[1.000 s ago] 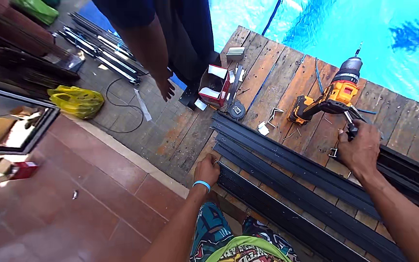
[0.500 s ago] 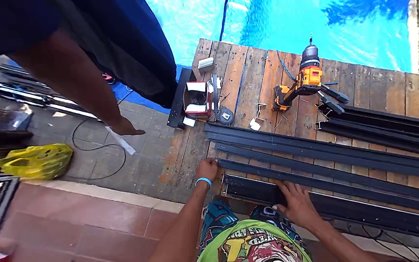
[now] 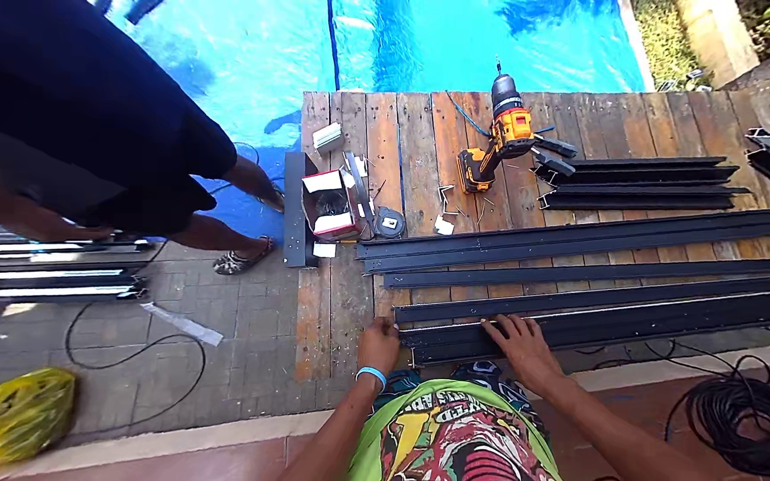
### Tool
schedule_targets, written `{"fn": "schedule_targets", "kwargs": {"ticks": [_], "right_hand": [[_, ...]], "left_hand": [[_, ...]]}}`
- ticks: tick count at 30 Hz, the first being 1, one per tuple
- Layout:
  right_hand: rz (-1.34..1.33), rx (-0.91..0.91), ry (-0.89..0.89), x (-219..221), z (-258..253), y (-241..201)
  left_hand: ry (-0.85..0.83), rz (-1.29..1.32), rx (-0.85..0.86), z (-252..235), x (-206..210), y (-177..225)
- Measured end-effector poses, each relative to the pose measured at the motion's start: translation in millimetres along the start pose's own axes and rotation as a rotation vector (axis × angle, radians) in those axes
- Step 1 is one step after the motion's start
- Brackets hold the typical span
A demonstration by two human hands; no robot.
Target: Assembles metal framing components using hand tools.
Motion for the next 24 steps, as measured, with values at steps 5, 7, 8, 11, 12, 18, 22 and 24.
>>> {"fn": "schedule_targets", "kwargs": {"ticks": [5, 7, 8, 11, 12, 18, 22, 24], "right_hand": [[-0.085, 0.116, 0.011, -2, 4, -9], [-0.161, 0.212, 0.073, -15, 4, -7], [-0.215, 0.261, 0.12, -24, 2, -5], [-0.35, 0.35, 0.291, -47, -5, 0], [-0.393, 0.361, 0.331, -55, -8, 0], [-0.695, 0.425, 0.369, -95, -1, -12], [-0.831, 0.475, 0.376, -88, 20, -23], [-0.873, 0.489, 0.347, -85, 24, -32]], "left_hand": [[0.021, 0.073, -0.001, -14, -16, -9], [0.133, 0.102, 0.028, -21, -39, 9], [0.218, 0.114, 0.053, -24, -55, 22], [0.467, 0.085, 0.242, -37, -113, 69], [0.497, 0.043, 0.321, -47, -134, 87], [0.273, -0.382, 0.236, -82, -220, 150], [0.241, -0.548, 0.134, -74, -202, 104], [0.273, -0.622, 0.094, -82, -185, 91]]}}
Point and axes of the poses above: each hand's wrist, its own z-axis away from the middle knuckle, its own x-axis out of the palm, y = z × x, the point moved 2 cm from there along -z, towards the middle knuckle, and after that the axes turned 5 degrees about z, right-handed, at the moved point
